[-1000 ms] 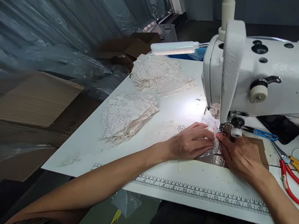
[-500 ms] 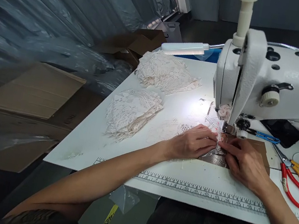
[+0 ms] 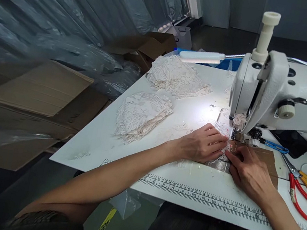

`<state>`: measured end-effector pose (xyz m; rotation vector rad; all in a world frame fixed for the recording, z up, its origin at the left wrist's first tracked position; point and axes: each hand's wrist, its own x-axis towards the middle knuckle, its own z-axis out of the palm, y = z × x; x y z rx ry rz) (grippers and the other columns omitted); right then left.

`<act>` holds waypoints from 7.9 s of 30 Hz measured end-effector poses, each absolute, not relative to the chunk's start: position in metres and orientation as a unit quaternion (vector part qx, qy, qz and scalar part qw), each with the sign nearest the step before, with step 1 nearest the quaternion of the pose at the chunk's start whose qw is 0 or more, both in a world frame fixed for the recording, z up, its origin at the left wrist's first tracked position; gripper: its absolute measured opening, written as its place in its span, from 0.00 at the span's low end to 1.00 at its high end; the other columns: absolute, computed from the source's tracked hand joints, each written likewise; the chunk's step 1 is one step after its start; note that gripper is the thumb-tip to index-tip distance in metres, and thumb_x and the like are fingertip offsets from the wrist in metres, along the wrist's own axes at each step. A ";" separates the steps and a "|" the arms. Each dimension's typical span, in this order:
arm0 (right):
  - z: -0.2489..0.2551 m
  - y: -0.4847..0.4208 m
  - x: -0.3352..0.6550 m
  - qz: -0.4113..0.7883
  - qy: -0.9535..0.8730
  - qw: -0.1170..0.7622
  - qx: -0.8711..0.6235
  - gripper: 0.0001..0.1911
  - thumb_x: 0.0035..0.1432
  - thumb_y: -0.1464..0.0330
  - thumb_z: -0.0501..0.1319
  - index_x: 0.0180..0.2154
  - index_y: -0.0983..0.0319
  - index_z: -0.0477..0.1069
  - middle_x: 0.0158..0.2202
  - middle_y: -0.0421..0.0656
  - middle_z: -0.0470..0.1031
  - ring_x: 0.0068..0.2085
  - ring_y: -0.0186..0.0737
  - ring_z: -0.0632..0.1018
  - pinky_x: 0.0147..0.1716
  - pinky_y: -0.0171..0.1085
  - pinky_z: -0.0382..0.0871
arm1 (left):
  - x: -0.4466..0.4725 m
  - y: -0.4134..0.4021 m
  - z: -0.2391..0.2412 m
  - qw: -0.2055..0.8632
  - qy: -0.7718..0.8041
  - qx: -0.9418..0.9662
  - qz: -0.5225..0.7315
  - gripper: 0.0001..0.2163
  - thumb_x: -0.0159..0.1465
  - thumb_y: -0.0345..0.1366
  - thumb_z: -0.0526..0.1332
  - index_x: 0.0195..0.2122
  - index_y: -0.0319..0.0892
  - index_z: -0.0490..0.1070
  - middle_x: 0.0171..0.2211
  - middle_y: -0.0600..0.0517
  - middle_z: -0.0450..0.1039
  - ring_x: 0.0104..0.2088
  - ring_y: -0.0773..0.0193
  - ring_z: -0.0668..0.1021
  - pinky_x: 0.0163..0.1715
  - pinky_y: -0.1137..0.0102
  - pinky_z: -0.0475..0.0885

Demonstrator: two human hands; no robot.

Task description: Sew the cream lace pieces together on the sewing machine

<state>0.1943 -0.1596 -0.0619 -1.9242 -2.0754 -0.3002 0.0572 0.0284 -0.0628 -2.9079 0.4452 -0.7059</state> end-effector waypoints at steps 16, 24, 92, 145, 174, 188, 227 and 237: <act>-0.063 -0.159 0.193 -0.132 -0.722 0.137 -0.665 0.16 0.66 0.70 0.50 0.50 0.60 0.71 0.39 0.48 0.69 0.38 0.41 0.73 0.25 0.33 0.66 | 0.054 0.026 -0.066 0.046 0.114 -0.971 -0.203 0.15 0.72 0.38 0.48 0.45 0.35 0.72 0.47 0.45 0.75 0.38 0.59 0.74 0.37 0.64 0.65; -0.062 -0.158 0.191 -0.139 -0.722 0.119 -0.667 0.16 0.66 0.71 0.48 0.50 0.61 0.70 0.39 0.48 0.69 0.38 0.43 0.72 0.23 0.34 0.64 | 0.052 0.024 -0.064 0.046 0.117 -0.973 -0.194 0.16 0.72 0.38 0.48 0.47 0.35 0.71 0.50 0.45 0.75 0.40 0.59 0.74 0.39 0.64 0.65; -0.066 -0.153 0.191 -0.031 -0.654 0.226 -0.721 0.18 0.64 0.70 0.51 0.49 0.57 0.76 0.40 0.46 0.68 0.37 0.38 0.75 0.31 0.37 0.73 | 0.061 0.035 -0.068 -0.011 0.091 -0.979 -0.185 0.16 0.72 0.37 0.47 0.50 0.39 0.71 0.52 0.45 0.73 0.43 0.57 0.75 0.56 0.50 0.57; -0.059 -0.146 0.225 0.098 -0.553 0.263 -0.785 0.12 0.61 0.66 0.51 0.37 0.61 0.72 0.34 0.46 0.75 0.35 0.44 0.76 0.35 0.40 0.68 | 0.083 0.050 -0.060 -0.095 0.159 -0.964 -0.189 0.10 0.70 0.35 0.54 0.38 0.40 0.74 0.38 0.49 0.77 0.35 0.64 0.78 0.34 0.68 0.72; -0.065 -0.147 0.209 -0.055 -0.647 0.167 -0.742 0.20 0.66 0.64 0.50 0.54 0.55 0.74 0.42 0.49 0.72 0.32 0.40 0.73 0.25 0.36 0.65 | 0.079 0.042 -0.064 -0.032 0.122 -0.970 -0.210 0.14 0.72 0.34 0.50 0.36 0.42 0.74 0.38 0.52 0.78 0.32 0.67 0.73 0.37 0.66 0.64; -0.049 -0.145 0.216 0.122 -0.498 0.340 -0.788 0.17 0.60 0.65 0.51 0.42 0.60 0.77 0.32 0.43 0.77 0.31 0.41 0.76 0.30 0.38 0.71 | 0.074 0.043 -0.064 -0.034 0.152 -0.969 -0.193 0.12 0.70 0.33 0.51 0.39 0.42 0.75 0.41 0.50 0.78 0.33 0.65 0.73 0.40 0.64 0.66; -0.067 -0.148 0.208 -0.066 -0.681 0.172 -0.708 0.19 0.65 0.66 0.51 0.49 0.57 0.77 0.40 0.49 0.71 0.38 0.44 0.72 0.35 0.42 0.70 | 0.075 0.041 -0.067 0.009 0.178 -0.960 -0.217 0.13 0.69 0.33 0.51 0.34 0.40 0.74 0.40 0.51 0.79 0.34 0.65 0.75 0.44 0.63 0.66; -0.066 -0.147 0.203 -0.084 -0.688 0.167 -0.701 0.18 0.65 0.68 0.51 0.50 0.59 0.75 0.41 0.49 0.69 0.37 0.43 0.72 0.35 0.41 0.69 | 0.070 0.040 -0.059 -0.035 0.154 -0.970 -0.184 0.13 0.68 0.37 0.52 0.36 0.42 0.76 0.40 0.51 0.78 0.35 0.63 0.76 0.55 0.55 0.61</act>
